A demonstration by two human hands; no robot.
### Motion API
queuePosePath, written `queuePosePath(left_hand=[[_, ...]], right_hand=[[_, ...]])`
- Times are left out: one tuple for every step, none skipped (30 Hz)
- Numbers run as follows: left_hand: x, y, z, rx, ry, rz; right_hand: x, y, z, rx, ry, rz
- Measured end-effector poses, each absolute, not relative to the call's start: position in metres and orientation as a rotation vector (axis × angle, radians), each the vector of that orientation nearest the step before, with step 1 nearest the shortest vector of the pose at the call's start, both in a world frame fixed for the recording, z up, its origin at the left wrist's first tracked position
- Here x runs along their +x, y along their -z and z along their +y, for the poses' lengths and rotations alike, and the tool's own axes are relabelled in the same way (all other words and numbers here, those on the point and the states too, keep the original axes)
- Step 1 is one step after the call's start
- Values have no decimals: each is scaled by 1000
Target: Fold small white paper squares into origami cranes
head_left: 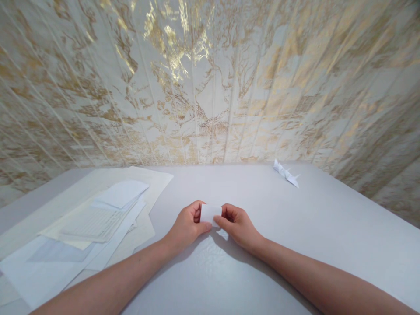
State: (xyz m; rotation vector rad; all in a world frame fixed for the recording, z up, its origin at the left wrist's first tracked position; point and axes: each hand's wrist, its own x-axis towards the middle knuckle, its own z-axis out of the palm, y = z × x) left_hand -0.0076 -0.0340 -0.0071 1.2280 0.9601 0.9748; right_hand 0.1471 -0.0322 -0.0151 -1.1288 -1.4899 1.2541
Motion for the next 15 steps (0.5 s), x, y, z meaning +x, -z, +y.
queuePosePath(left_hand=[[-8,7,-34,1241,-961,960],[-8,6,-34,1250,-954,962],[-8,5,-34,1255,-948,964],[-8,5,-35,1256,-942,966],[-7,4,-35,1254,-933,969],[-7,4,-35,1253,-923,972],[-7,4,-35,1251,-913,975],[-7,5,-35,1248,-905,976],[-7,5,-35,1243,-902,976],[-7,6,-35,1235,-907,976],[-6,6,-35,1222,-919,978],[-6,7,-35,1206,-938,983],[-6,7,-35,1187,-967,991],[-7,7,-35,1164,-1002,1001],[-7,6,-35,1141,-1036,1007]], right_hand=[[148,16,-32,-1112,-1256,-1476],[148,16,-32,-1099,-1258,-1468],[149,17,-32,-1091,-1257,-1466],[149,17,-32,-1090,-1254,-1467],[150,17,-32,-1093,-1248,-1472],[150,16,-32,-1101,-1242,-1478],[150,16,-32,-1112,-1234,-1485],[150,16,-33,-1123,-1228,-1492],[150,15,-33,-1131,-1224,-1499],[150,15,-33,-1136,-1219,-1502],[150,16,-33,-1137,-1212,-1500],[150,16,-32,-1132,-1201,-1491],[150,17,-32,-1123,-1188,-1478],[151,17,-32,-1112,-1177,-1463],[151,18,-32,-1099,-1167,-1446]])
